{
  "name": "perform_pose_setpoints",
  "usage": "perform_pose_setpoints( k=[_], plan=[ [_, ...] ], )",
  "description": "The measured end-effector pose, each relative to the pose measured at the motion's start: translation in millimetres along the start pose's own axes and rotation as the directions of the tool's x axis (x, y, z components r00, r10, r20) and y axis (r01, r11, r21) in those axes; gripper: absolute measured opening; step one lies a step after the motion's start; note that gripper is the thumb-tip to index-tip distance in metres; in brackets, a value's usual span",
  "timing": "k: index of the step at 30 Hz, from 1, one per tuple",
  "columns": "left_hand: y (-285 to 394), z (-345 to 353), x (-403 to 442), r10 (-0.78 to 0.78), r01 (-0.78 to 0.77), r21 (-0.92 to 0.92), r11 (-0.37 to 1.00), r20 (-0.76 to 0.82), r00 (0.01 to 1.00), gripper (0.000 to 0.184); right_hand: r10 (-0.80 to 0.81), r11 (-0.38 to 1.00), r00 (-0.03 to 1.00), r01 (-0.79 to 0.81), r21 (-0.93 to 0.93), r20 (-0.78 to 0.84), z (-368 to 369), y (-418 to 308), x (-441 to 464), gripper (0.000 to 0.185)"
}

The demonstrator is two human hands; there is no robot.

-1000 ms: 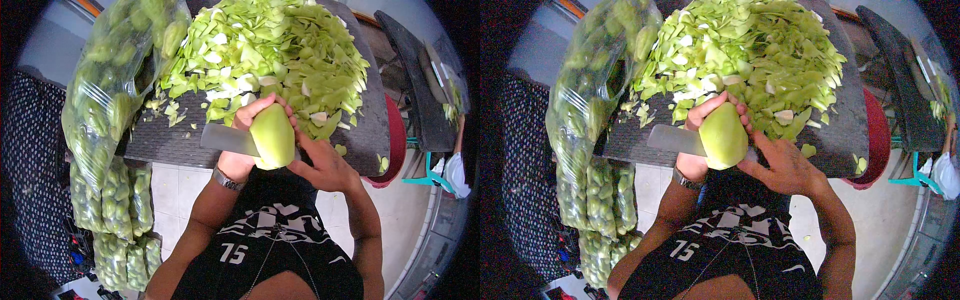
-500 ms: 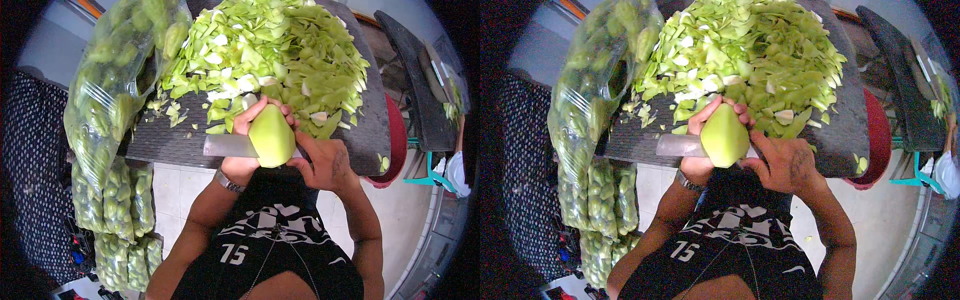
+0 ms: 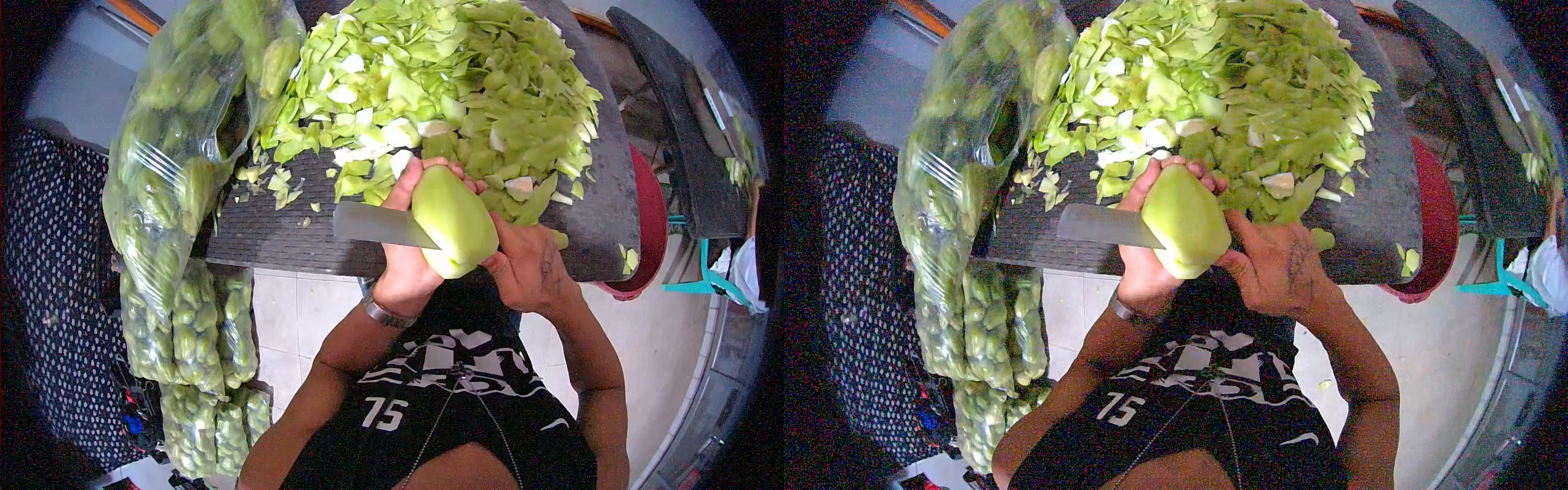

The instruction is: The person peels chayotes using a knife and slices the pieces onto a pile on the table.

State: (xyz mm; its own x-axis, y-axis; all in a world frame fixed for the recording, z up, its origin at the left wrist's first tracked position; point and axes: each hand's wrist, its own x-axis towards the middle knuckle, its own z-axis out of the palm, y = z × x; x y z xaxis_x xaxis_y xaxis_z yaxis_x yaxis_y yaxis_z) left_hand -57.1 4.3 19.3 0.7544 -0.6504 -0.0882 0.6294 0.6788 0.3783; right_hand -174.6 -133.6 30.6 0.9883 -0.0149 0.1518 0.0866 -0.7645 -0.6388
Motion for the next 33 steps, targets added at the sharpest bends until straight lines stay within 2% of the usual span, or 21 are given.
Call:
perform_pose_setpoints(
  k=[3,6,8,9,12,13,14,16,18,19,20,21,23,26,30,33],
  plan=[
    [-1.9,1.2,-2.2,0.022,-0.022,0.008,1.000,0.014,1.000,0.038,0.030,0.997,1.000,-0.030,0.065,0.000,1.0,-3.8,-3.0,0.049],
    [-5.1,-5.5,-0.3,0.105,-0.116,0.071,0.991,0.141,0.984,0.045,0.020,0.996,0.999,-0.017,0.085,-0.033,-0.9,-4.7,-3.9,0.048],
    [-0.8,-6.2,-2.1,0.016,-0.011,-0.043,0.999,0.122,0.992,0.053,0.002,0.997,0.997,0.004,0.073,-0.075,-0.9,-2.1,-4.5,0.048],
    [1.0,-5.4,-1.3,-0.022,0.034,-0.101,0.994,0.120,0.993,0.057,0.049,0.998,0.994,-0.045,0.047,-0.094,-4.3,-4.9,-3.1,0.049],
    [-1.8,0.8,-16.4,0.077,-0.072,0.043,0.997,-0.146,0.986,0.067,0.160,0.986,0.971,-0.167,-0.025,-0.176,-18.2,-18.4,-0.8,0.050],
    [-1.4,-12.7,-21.3,0.074,-0.075,0.061,0.995,0.013,0.997,0.076,0.175,0.980,0.960,-0.190,-0.053,-0.219,-21.6,-18.8,0.4,0.050],
    [-5.4,-45.5,-26.3,0.087,-0.088,0.008,0.996,0.070,0.994,0.078,0.193,0.972,0.946,-0.219,-0.079,-0.259,-24.7,-19.3,0.6,0.051],
    [-3.4,-28.6,-39.5,0.116,-0.201,0.291,0.935,0.284,0.952,0.074,0.200,0.949,0.936,-0.259,-0.179,-0.291,-27.6,-25.0,2.1,0.054],
    [2.6,-4.5,-38.2,0.047,-0.102,0.442,0.891,0.134,0.990,0.079,0.176,0.938,0.938,-0.252,-0.239,-0.300,-21.4,-32.8,3.6,0.054],
    [3.5,7.8,-35.2,0.065,-0.060,0.508,0.859,0.009,0.998,0.070,0.149,0.939,0.940,-0.232,-0.254,-0.307,-15.7,-36.3,3.4,0.053],
    [3.5,9.1,-29.2,0.063,-0.027,0.503,0.864,-0.055,0.997,0.063,0.127,0.938,0.942,-0.216,-0.270,-0.311,-9.7,-39.8,2.3,0.053],
    [3.9,10.8,-19.9,0.058,0.006,0.496,0.868,-0.114,0.992,0.057,0.129,0.916,0.949,-0.225,-0.333,-0.286,-3.8,-41.9,3.8,0.060],
    [-8.0,19.5,-8.0,0.155,-0.084,0.376,0.923,-0.161,0.975,0.038,0.105,0.886,0.951,-0.222,-0.407,-0.290,4.2,-41.1,4.7,0.064],
    [-15.7,8.9,1.3,0.210,-0.141,0.411,0.901,-0.128,0.969,0.039,0.108,0.867,0.957,-0.223,-0.445,-0.270,9.1,-37.3,1.4,0.071],
    [-1.7,3.5,-8.5,0.063,-0.006,0.470,0.883,-0.106,0.992,0.044,0.108,0.862,0.976,-0.187,-0.471,-0.189,1.0,-34.1,-2.2,0.078],
    [7.6,-8.4,-13.1,-0.017,0.054,0.511,0.858,-0.077,0.997,0.051,0.110,0.891,0.981,-0.170,-0.421,-0.163,-6.2,-27.3,-3.0,0.085]
  ],
)
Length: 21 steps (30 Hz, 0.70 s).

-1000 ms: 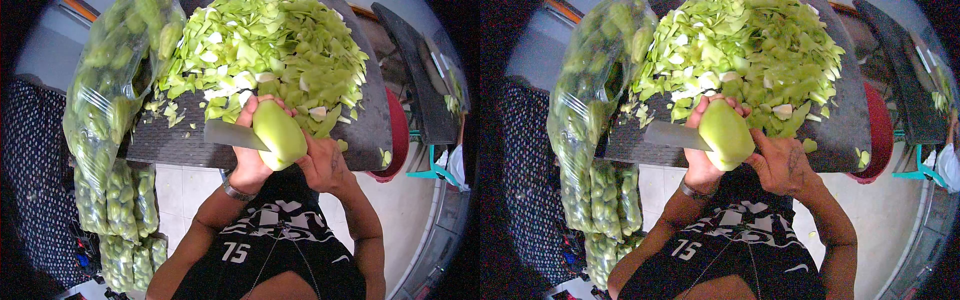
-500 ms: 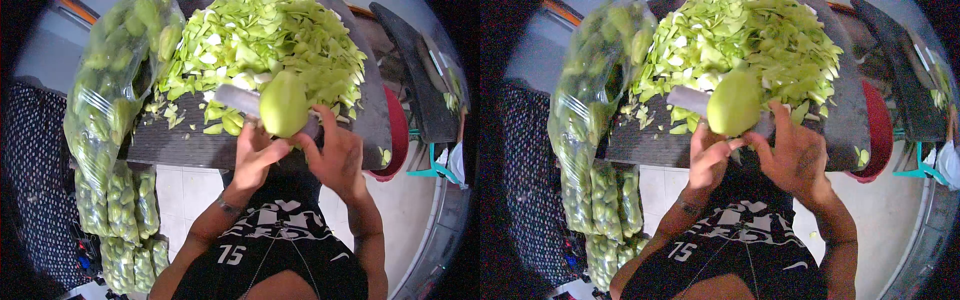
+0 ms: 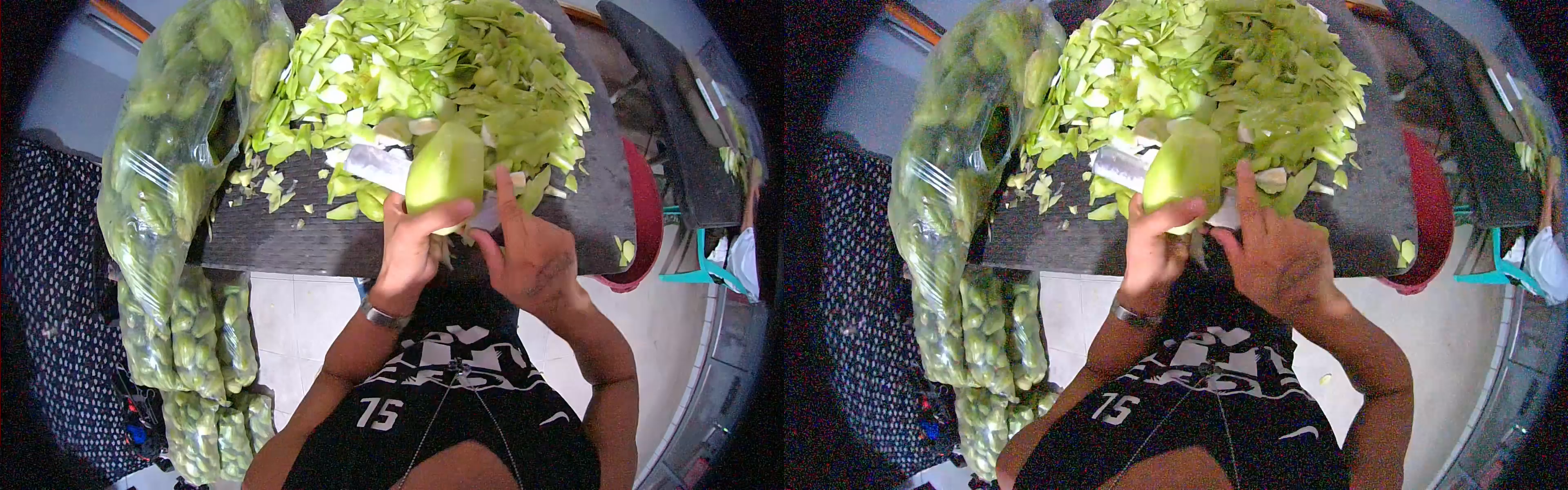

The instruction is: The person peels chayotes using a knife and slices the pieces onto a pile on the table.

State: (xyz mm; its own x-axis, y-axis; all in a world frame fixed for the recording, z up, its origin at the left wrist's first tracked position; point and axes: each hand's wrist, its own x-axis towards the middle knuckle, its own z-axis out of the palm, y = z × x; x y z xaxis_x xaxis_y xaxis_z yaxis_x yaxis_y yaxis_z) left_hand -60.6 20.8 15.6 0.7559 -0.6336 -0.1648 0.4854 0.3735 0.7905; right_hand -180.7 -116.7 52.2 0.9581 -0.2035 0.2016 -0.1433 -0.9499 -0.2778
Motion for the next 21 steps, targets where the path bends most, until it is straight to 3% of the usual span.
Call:
perform_pose_setpoints(
  k=[3,5,8,12,17,20,21],
  plan=[
    [3.6,2.5,-0.8,0.001,0.001,-0.027,1.000,0.047,0.999,0.061,0.026,0.992,0.998,-0.033,0.120,0.065,-12.3,0.8,0.1,0.089],
    [0.6,1.0,-1.3,-0.024,0.029,-0.076,0.997,0.060,0.998,0.069,0.024,0.996,0.998,-0.029,0.083,0.062,-8.3,2.6,1.0,0.091],
    [-12.3,1.4,2.8,0.056,-0.049,-0.195,0.980,0.029,0.998,0.080,-0.001,0.996,0.998,-0.004,0.085,0.058,-1.6,0.1,2.7,0.091],
    [-9.2,-0.8,-1.9,0.047,-0.044,-0.125,0.991,0.024,0.999,0.087,-0.091,0.992,0.995,0.088,0.086,0.034,8.5,3.4,-2.8,0.091],
    [0.2,2.5,-10.7,0.091,-0.088,-0.049,0.995,0.057,0.994,0.085,-0.071,0.994,0.988,0.059,0.087,0.137,5.2,3.8,-6.5,0.086],
    [7.6,-7.4,-18.0,-0.153,0.154,-0.016,0.988,0.059,0.986,0.077,-0.022,0.985,0.962,-0.026,0.172,0.272,-10.0,5.9,-6.6,0.080],
    [12.2,-16.9,-17.1,-0.156,0.140,0.120,0.983,0.134,0.979,0.076,-0.003,0.977,0.941,-0.069,0.201,0.338,-14.9,8.4,-6.3,0.078]
  ],
)
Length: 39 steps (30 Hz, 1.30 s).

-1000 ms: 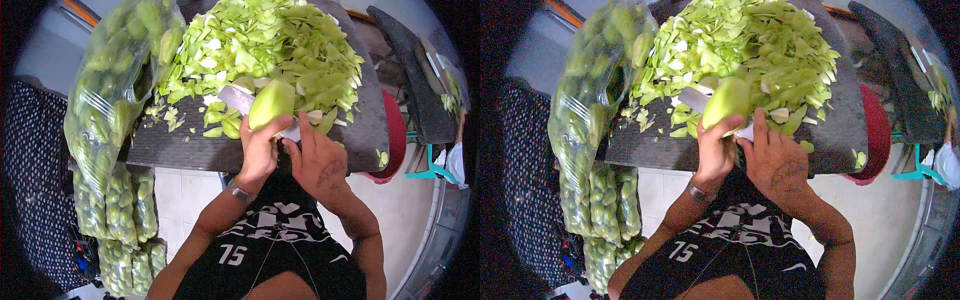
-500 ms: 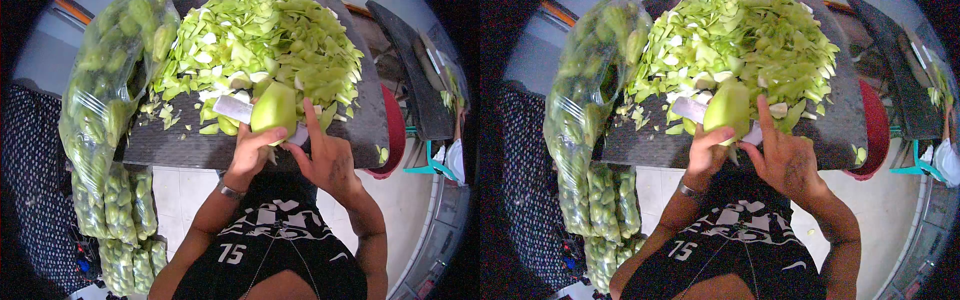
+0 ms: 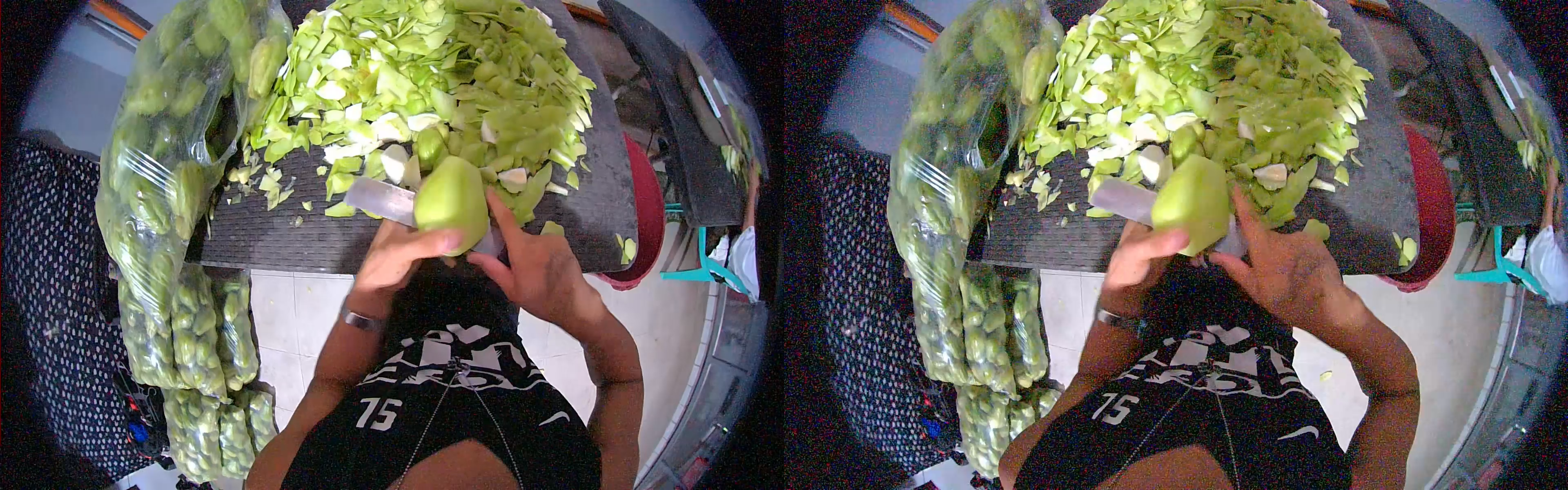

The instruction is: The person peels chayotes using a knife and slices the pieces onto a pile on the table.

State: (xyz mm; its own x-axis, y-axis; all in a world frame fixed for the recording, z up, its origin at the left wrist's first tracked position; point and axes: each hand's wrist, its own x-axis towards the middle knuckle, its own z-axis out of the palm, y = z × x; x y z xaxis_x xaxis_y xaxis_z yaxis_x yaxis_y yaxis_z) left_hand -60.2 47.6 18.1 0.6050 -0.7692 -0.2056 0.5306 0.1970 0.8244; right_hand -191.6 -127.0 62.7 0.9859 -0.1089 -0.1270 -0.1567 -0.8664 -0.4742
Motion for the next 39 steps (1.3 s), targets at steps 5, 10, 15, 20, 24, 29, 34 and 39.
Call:
perform_pose_setpoints(
  k=[5,10,15,20,24,29,34,39],
  plan=[
    [24.0,-28.7,-14.1,0.060,-0.047,0.665,0.746,0.002,0.998,0.070,0.028,0.931,0.985,-0.088,0.355,0.170,-17.4,24.1,9.4,0.057],
    [25.4,-20.3,-22.1,0.553,-0.322,0.647,0.691,-0.186,0.812,0.026,-0.020,0.886,0.946,-0.133,0.444,0.322,-24.5,24.5,19.8,0.040],
    [32.0,-16.1,-22.6,0.722,-0.334,0.824,0.458,-0.126,0.680,0.020,-0.029,0.950,0.987,-0.022,0.313,0.156,-19.0,27.6,19.0,0.027],
    [49.2,13.2,6.4,0.737,-0.516,0.850,-0.107,0.416,0.532,0.039,-0.179,0.980,0.983,0.175,-0.097,-0.037,-14.3,13.4,20.6,0.018],
    [21.6,23.5,40.1,0.645,-0.514,0.855,-0.069,0.431,0.631,0.023,-0.121,0.963,0.992,0.113,-0.245,-0.019,-14.0,-1.0,22.5,0.014],
    [2.2,20.1,47.0,0.689,-0.521,0.849,-0.090,0.431,0.582,0.011,-0.152,0.936,0.988,0.131,-0.326,-0.039,-9.6,-1.3,15.6,0.013],
    [-4.2,14.4,47.5,0.702,-0.551,0.822,-0.144,0.477,0.528,0.014,0.017,0.970,1.000,-0.014,-0.245,0.007,11.2,-1.0,17.7,0.014],
    [-0.8,6.1,44.5,0.678,-0.556,0.826,-0.091,0.461,0.573,0.016,-0.002,0.973,0.998,0.015,-0.230,0.057,3.3,-9.3,19.2,0.016]
  ],
)
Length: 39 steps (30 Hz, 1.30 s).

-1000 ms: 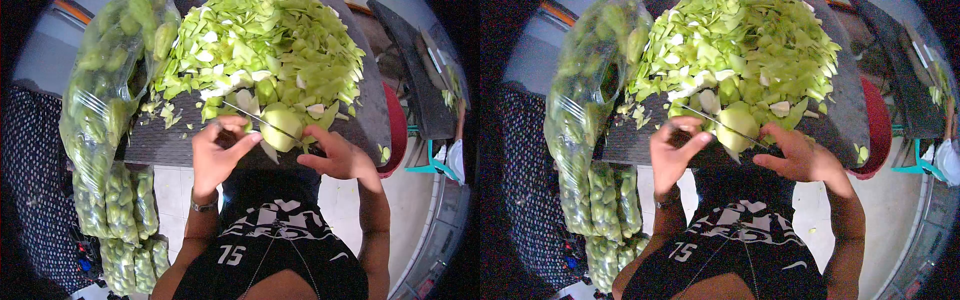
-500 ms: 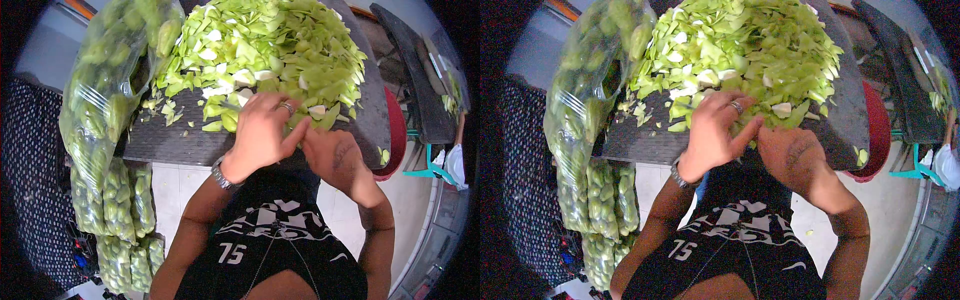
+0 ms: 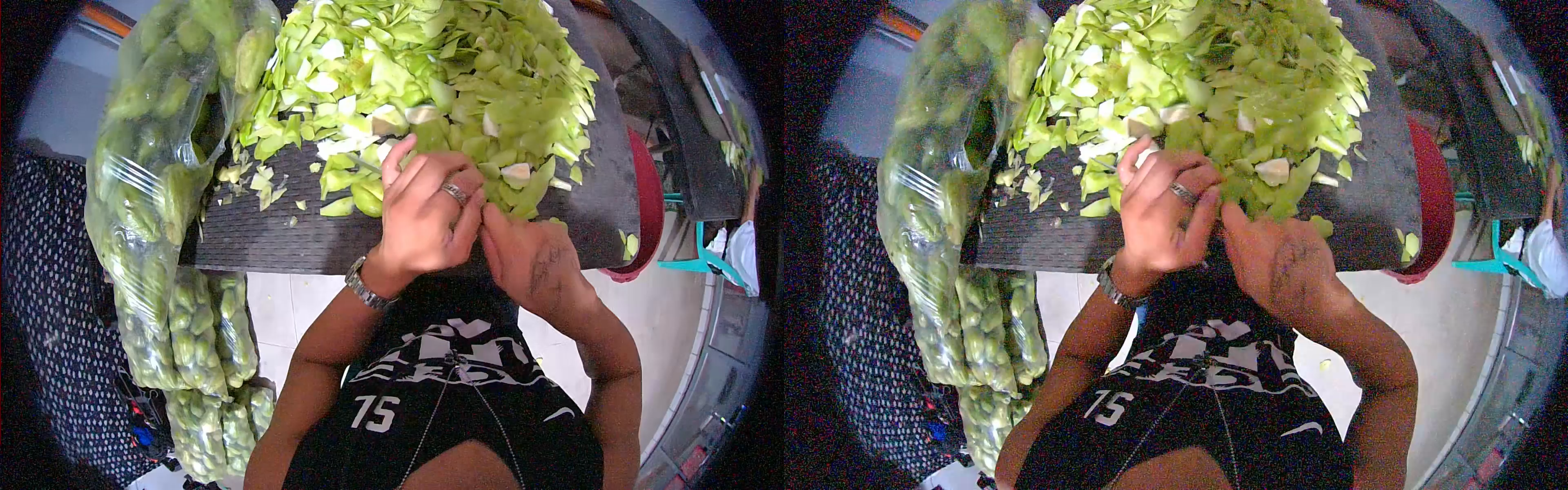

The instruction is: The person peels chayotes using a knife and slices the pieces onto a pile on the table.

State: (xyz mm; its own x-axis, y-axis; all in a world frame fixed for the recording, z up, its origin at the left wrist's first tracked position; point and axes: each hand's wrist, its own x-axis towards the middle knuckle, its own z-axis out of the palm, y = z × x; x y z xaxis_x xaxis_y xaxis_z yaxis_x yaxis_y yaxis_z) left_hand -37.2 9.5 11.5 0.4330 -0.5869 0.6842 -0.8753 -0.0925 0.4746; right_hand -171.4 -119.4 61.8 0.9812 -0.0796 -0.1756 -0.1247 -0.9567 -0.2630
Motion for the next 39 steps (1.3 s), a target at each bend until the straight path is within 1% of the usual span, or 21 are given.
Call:
perform_pose_setpoints(
  k=[1,4,7,10,13,16,19,22,25,26,28,29,30,33,34,37,39],
  plan=[
    [-0.4,-0.9,1.5,-0.024,0.024,0.003,1.000,0.004,1.000,0.016,-0.006,1.000,1.000,0.006,-0.021,0.015,-5.1,-0.5,2.9,0.016],
    [7.8,-7.9,2.7,-0.078,0.080,0.197,0.977,-0.018,0.997,0.016,-0.054,0.999,0.996,0.054,-0.002,-0.069,-5.6,1.9,6.3,0.013],
    [4.4,-4.7,-2.9,-0.131,0.130,0.145,0.981,-0.007,0.991,0.015,-0.107,0.992,0.991,0.101,-0.071,-0.083,-6.5,2.9,6.4,0.014],
    [0.7,-6.6,-4.9,-0.131,0.129,0.109,0.986,0.016,0.991,0.016,-0.039,0.999,0.999,0.039,0.028,-0.005,-3.0,1.2,12.5,0.015],
    [0.2,-3.7,-7.8,-0.137,0.138,0.057,0.989,-0.020,0.990,0.018,0.020,0.995,0.999,-0.023,0.102,0.031,-4.7,-3.0,13.8,0.015],
    [-4.2,-3.1,-9.7,-0.122,0.124,0.057,0.991,-0.041,0.992,0.021,0.055,0.995,0.998,-0.057,0.087,0.034,11.5,-3.0,17.8,0.014],
    [-3.6,-5.5,-11.2,-0.141,0.141,0.023,0.990,-0.031,0.990,0.024,0.069,0.988,0.997,-0.072,0.139,0.026,19.2,-4.2,18.7,0.014],
    [-10.3,-13.9,-13.5,-0.251,0.245,-0.082,0.966,-0.072,0.965,0.027,0.122,0.984,0.984,-0.137,0.111,0.131,22.5,-6.7,22.7,0.017],
    [-12.6,-12.8,-14.2,-0.217,0.208,-0.135,0.969,-0.058,0.974,0.030,0.107,0.989,0.988,-0.117,0.090,0.109,27.6,-3.8,24.0,0.019],
    [-15.7,-11.4,-11.9,-0.140,0.127,-0.130,0.983,-0.096,0.986,0.031,0.114,0.990,0.987,-0.123,0.072,0.115,28.4,-4.7,23.1,0.019],
    [-15.8,-7.7,-5.9,-0.189,0.165,-0.184,0.969,-0.121,0.974,0.031,0.125,0.991,0.986,-0.130,0.031,0.113,28.3,-3.7,24.5,0.020],
    [-12.2,-9.0,-8.3,-0.229,0.201,-0.209,0.957,-0.121,0.966,0.032,0.106,0.991,0.990,-0.112,0.067,0.098,28.9,-4.9,20.8,0.020],
    [-16.2,-10.1,-8.0,-0.182,0.162,-0.143,0.976,-0.136,0.974,0.036,0.083,0.991,0.994,-0.090,0.095,0.066,27.5,-2.3,21.1,0.020],
    [-5.0,-19.7,-8.8,-0.322,0.311,-0.096,0.946,-0.132,0.938,0.047,0.027,0.992,0.997,-0.018,0.129,-0.066,23.2,5.0,17.8,0.021],
    [-7.9,-22.6,-12.8,-0.304,0.308,0.019,0.951,-0.121,0.945,0.055,0.009,0.991,0.994,0.005,0.134,-0.105,22.4,6.5,14.6,0.021],
    [0.4,-37.6,-21.4,-0.313,0.316,0.055,0.947,-0.055,0.948,0.057,0.062,0.982,0.997,-0.052,0.183,-0.049,12.5,11.5,12.4,0.025],
    [4.9,-41.5,-29.8,-0.413,0.412,-0.015,0.911,-0.037,0.910,0.056,0.128,0.971,0.991,-0.115,0.210,-0.048,9.7,13.5,10.2,0.020]
  ],
)
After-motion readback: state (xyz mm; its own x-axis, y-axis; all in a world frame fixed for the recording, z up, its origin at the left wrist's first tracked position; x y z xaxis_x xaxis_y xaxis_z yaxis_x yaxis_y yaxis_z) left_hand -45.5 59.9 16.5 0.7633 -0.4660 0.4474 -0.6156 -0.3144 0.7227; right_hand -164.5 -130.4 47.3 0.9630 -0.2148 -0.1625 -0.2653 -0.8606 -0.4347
